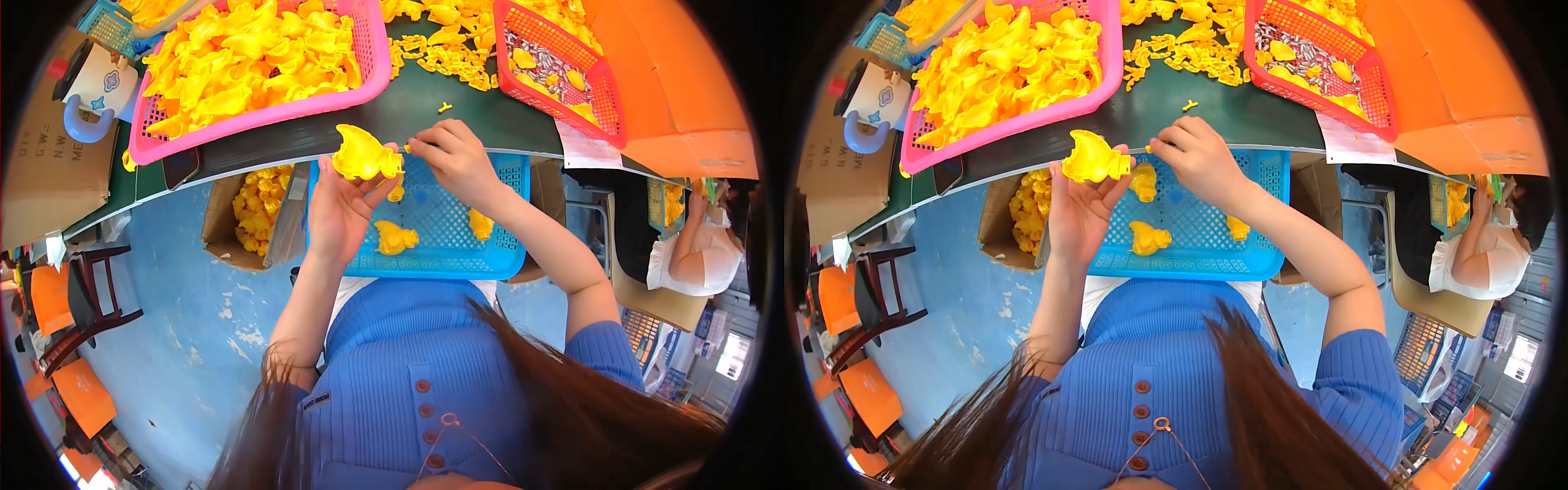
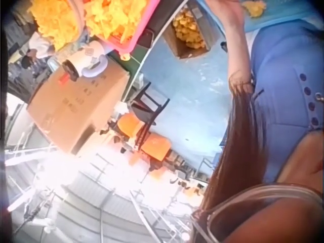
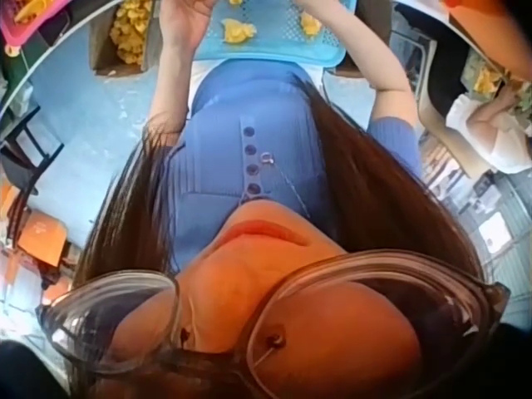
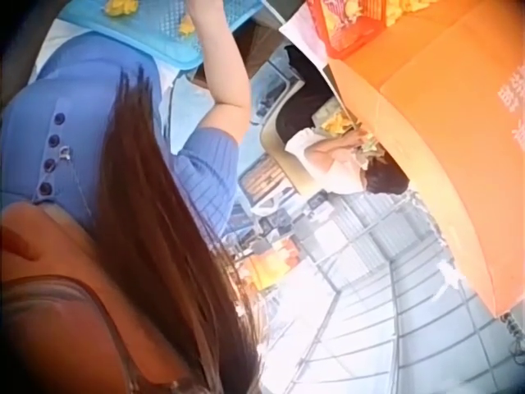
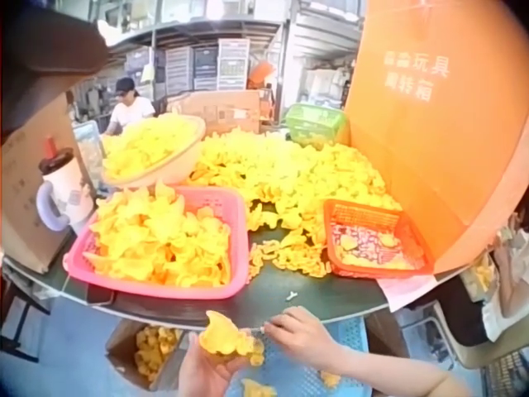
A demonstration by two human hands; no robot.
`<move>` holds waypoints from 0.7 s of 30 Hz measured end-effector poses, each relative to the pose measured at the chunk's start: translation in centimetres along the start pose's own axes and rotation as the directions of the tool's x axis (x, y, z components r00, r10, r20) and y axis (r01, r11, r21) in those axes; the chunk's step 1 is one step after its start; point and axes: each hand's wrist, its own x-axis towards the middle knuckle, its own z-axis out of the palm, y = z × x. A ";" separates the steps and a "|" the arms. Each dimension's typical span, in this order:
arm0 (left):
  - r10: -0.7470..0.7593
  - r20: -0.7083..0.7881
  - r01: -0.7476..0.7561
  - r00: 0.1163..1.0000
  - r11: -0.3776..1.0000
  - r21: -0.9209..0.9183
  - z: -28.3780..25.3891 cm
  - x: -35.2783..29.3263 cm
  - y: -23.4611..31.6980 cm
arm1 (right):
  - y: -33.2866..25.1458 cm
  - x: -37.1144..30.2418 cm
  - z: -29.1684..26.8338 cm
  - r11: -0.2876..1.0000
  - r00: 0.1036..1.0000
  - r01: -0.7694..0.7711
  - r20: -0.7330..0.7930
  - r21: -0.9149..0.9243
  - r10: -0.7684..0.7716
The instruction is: Assembling small yellow plastic toy components at a factory workbench.
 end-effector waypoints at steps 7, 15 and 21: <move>-0.257 0.053 0.261 0.965 0.960 -0.101 -0.7 0.2 -0.2 | -1.8 4.2 -4.0 0.829 0.965 -0.204 -0.038 0.520 0.261; -0.309 0.043 0.310 0.950 0.950 -0.032 0.6 0.4 -0.4 | -1.9 5.0 -3.9 0.830 0.990 -0.142 0.080 0.540 0.117; -0.317 0.061 0.317 0.947 0.948 0.002 0.6 0.4 -0.4 | -1.8 5.2 -4.1 0.829 0.990 -0.120 0.124 0.547 0.062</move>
